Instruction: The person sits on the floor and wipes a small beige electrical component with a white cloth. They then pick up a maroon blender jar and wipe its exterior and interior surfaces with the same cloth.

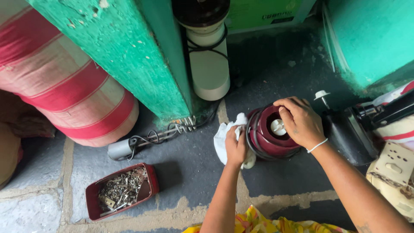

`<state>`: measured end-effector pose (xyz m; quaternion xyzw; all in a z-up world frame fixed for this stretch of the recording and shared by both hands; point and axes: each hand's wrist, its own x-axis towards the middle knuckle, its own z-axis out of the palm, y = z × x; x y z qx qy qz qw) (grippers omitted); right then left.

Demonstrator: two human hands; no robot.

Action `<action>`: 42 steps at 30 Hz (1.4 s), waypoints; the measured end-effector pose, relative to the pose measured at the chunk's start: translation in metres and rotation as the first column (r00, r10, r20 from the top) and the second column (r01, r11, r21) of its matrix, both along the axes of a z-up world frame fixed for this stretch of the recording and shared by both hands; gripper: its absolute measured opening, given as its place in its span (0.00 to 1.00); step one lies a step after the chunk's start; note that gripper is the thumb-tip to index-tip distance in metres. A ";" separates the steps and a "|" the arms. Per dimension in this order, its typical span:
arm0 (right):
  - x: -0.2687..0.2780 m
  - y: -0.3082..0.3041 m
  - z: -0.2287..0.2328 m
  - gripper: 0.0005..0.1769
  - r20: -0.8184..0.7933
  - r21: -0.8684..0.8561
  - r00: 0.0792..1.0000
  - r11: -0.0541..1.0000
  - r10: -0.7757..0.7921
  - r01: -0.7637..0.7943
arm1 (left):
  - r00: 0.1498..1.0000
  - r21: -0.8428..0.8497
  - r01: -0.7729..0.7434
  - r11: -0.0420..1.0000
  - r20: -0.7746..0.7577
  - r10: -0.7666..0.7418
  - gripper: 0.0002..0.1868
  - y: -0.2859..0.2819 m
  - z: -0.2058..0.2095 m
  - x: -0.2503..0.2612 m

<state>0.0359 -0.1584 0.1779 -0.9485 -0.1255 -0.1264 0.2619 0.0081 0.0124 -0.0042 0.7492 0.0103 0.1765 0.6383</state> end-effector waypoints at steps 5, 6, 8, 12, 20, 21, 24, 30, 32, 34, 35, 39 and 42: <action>0.000 -0.002 0.004 0.10 0.000 0.007 1.000 1.000 -0.004 0.004 | 0.942 -0.445 0.010 0.895 -0.296 -0.158 0.16 -0.005 0.025 0.002; -0.002 -0.001 0.004 0.10 0.003 0.008 1.000 1.000 -0.007 0.006 | 0.930 -0.528 0.006 0.850 -0.309 -0.198 0.16 -0.006 0.037 0.001; -0.003 -0.002 0.003 0.10 0.005 0.007 1.000 1.000 -0.007 0.007 | 0.916 -0.669 0.003 0.744 -0.296 -0.271 0.16 -0.008 0.057 -0.002; 0.000 -0.002 0.001 0.10 0.007 0.007 1.000 1.000 -0.001 0.001 | 0.935 -0.796 0.077 0.600 -0.151 -0.320 0.17 -0.011 0.064 -0.005; -0.001 -0.001 0.000 0.11 -0.006 0.015 1.000 1.000 -0.009 0.009 | 0.995 -0.180 0.002 0.984 -0.097 -0.020 0.13 -0.002 0.016 -0.005; -0.001 -0.001 0.000 0.11 -0.025 0.026 0.999 0.999 -0.020 0.021 | 0.988 -0.226 -0.016 0.974 -0.154 -0.019 0.13 -0.005 0.017 -0.005; -0.001 -0.001 0.001 0.11 0.001 0.022 1.000 1.000 -0.006 0.006 | 0.967 -0.540 0.021 0.841 -0.203 -0.154 0.14 -0.016 0.039 -0.004; 0.001 0.001 0.004 0.11 -0.020 0.027 1.000 0.999 -0.021 0.021 | 0.874 -0.851 0.208 0.482 -0.060 -0.483 0.21 -0.005 0.085 0.016; 0.001 0.001 0.005 0.11 -0.016 0.022 1.000 1.000 -0.014 0.014 | 0.814 -0.833 0.305 0.462 -0.023 -0.580 0.23 0.001 0.089 0.032; 0.001 0.000 0.005 0.11 -0.016 0.028 1.000 1.000 -0.004 0.005 | 0.736 -0.784 0.415 0.462 -0.010 -0.677 0.26 0.004 0.087 0.050; 0.003 0.000 0.005 0.11 -0.021 0.038 1.000 0.999 -0.007 0.008 | 0.712 -0.710 0.478 0.517 -0.032 -0.702 0.29 0.005 0.082 0.060; 0.007 -0.001 0.003 0.11 -0.026 0.059 1.000 0.998 -0.014 0.015 | 0.620 -0.460 0.477 0.749 -0.428 -0.658 0.41 -0.010 0.042 0.107; 0.007 -0.002 0.002 0.12 -0.056 0.059 0.998 0.998 -0.030 0.033 | 0.614 -0.072 0.580 0.812 -0.617 -0.493 0.47 -0.015 0.019 0.125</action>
